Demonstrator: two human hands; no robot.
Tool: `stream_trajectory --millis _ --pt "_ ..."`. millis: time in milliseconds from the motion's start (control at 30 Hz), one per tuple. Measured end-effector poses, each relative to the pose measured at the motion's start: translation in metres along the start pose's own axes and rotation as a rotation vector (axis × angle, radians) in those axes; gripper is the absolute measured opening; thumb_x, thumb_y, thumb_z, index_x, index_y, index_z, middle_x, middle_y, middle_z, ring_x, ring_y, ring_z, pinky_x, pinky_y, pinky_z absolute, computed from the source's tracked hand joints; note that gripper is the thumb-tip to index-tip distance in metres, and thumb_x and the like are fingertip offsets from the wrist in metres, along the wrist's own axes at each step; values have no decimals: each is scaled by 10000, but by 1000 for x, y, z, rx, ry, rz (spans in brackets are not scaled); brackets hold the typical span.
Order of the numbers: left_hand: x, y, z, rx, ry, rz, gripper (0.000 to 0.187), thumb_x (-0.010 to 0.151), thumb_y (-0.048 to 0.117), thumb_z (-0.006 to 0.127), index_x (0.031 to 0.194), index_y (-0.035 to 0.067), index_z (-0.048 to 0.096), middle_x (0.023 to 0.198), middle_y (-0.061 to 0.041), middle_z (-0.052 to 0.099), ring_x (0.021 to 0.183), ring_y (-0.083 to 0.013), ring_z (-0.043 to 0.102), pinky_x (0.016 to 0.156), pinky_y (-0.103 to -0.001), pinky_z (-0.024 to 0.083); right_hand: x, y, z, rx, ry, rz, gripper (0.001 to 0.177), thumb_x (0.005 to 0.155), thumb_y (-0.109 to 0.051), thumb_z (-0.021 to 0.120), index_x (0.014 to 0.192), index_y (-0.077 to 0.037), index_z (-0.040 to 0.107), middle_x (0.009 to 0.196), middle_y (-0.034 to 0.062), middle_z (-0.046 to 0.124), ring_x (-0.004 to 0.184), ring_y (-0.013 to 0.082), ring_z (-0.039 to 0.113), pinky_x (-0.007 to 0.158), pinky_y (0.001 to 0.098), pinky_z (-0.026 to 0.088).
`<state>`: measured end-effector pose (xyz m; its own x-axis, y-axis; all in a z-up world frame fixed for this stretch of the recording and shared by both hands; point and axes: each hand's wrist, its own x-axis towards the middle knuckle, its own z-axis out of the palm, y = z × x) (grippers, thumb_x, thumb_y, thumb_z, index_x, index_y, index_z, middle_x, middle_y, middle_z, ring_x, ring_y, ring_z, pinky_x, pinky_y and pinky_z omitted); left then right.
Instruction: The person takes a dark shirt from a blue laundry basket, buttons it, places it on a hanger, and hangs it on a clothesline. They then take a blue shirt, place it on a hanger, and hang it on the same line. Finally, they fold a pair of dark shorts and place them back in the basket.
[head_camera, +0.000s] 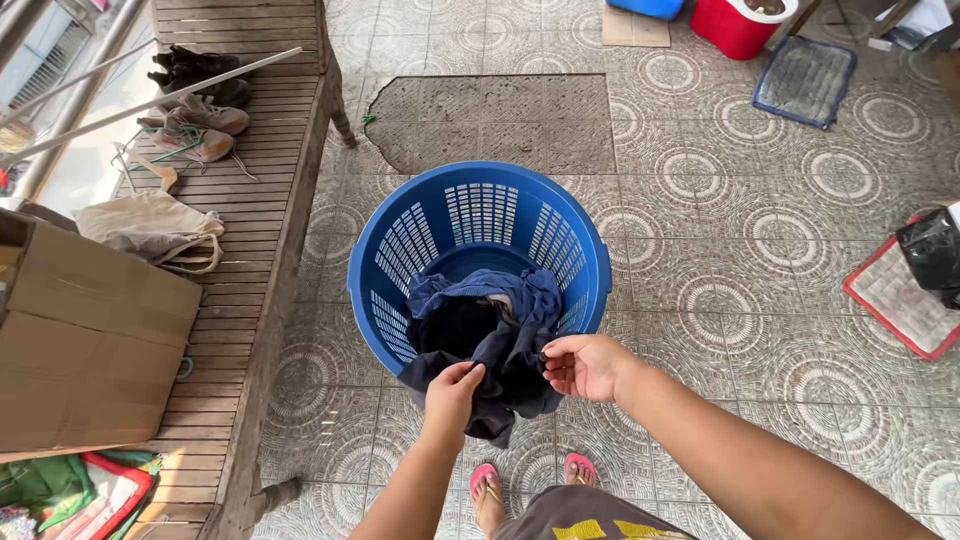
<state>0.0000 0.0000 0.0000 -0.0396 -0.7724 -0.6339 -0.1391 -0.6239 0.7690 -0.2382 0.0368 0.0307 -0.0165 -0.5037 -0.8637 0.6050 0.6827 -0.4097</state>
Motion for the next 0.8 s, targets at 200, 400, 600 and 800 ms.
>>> stream_trajectory --millis 200,400,600,800 --pt "9 -13 7 -299 -156 30 227 881 111 778 1103 83 743 870 -33 731 742 -126 650 654 -294 526 -17 5 30 -88 25 -120 60 883 31 709 937 24 684 793 206 693 732 303 693 642 384 599" --pt "-17 -4 12 -12 -82 220 261 786 137 842 1044 98 820 836 15 779 708 -49 647 664 -211 541 -1 21 44 -175 -18 -188 88 883 -9 735 937 8 668 792 202 706 694 274 692 632 333 599" --pt "-44 18 10 70 -80 213 345 813 233 816 1142 131 804 1004 34 808 769 -53 663 758 -216 569 -3 27 53 -177 40 -250 83 864 3 749 909 3 680 802 194 723 710 260 703 660 340 601" --pt "-48 17 14 141 -95 340 280 841 206 782 1113 140 775 871 30 761 783 -62 666 772 -227 568 -8 23 52 -197 49 -243 100 866 12 769 914 -5 683 814 182 734 713 262 708 659 337 601"
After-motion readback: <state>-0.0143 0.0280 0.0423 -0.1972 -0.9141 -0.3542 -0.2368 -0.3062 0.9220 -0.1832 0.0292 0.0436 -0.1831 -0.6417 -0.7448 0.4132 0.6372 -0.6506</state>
